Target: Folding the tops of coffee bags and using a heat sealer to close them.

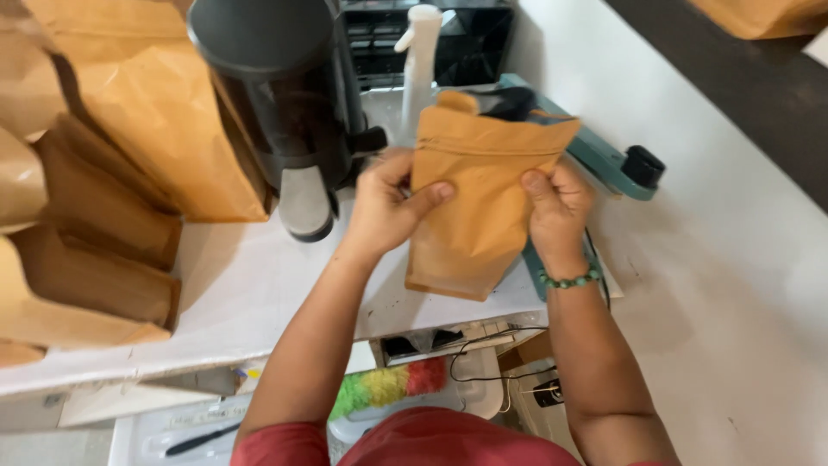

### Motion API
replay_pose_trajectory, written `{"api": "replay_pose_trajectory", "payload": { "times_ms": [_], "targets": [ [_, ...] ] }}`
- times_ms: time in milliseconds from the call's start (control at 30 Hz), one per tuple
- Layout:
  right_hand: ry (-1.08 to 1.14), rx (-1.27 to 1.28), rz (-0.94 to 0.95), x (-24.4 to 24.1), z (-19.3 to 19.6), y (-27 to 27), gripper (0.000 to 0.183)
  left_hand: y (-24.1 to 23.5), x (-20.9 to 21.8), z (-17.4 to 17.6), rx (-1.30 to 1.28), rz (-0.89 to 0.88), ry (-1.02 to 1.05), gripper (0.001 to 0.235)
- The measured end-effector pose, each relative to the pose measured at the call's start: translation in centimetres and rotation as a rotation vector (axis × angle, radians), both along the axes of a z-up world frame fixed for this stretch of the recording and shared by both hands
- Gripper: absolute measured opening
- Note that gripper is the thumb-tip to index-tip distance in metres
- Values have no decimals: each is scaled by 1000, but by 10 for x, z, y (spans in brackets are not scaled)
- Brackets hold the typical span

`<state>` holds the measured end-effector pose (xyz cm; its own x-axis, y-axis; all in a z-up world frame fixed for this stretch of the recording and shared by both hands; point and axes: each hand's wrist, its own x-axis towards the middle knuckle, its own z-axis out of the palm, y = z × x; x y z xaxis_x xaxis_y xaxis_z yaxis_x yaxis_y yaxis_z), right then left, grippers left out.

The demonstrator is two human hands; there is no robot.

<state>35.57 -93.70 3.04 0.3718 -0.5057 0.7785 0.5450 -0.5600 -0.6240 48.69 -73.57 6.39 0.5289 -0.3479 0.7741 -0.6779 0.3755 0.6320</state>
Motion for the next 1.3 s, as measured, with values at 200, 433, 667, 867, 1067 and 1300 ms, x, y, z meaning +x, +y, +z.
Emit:
{"api": "replay_pose_trajectory", "payload": {
  "times_ms": [200,433,667,867,1067,1300],
  "targets": [
    [22,-19,-57,9,-1,-9,47,-3,-13,-2,-29,137,7,19],
    [8,28,-65,15,1,8,45,-23,7,-39,-119,83,180,21],
    [-17,-35,161,4,26,25,41,-6,-5,-14,101,26,329,48],
    [277,125,225,5,42,21,41,-2,16,-1,72,60,62,34],
    [242,171,369,4,43,19,50,-21,42,6,156,-305,-97,41],
    [106,94,261,9,27,6,20,-24,22,6,55,-44,-72,18]
  ]
}}
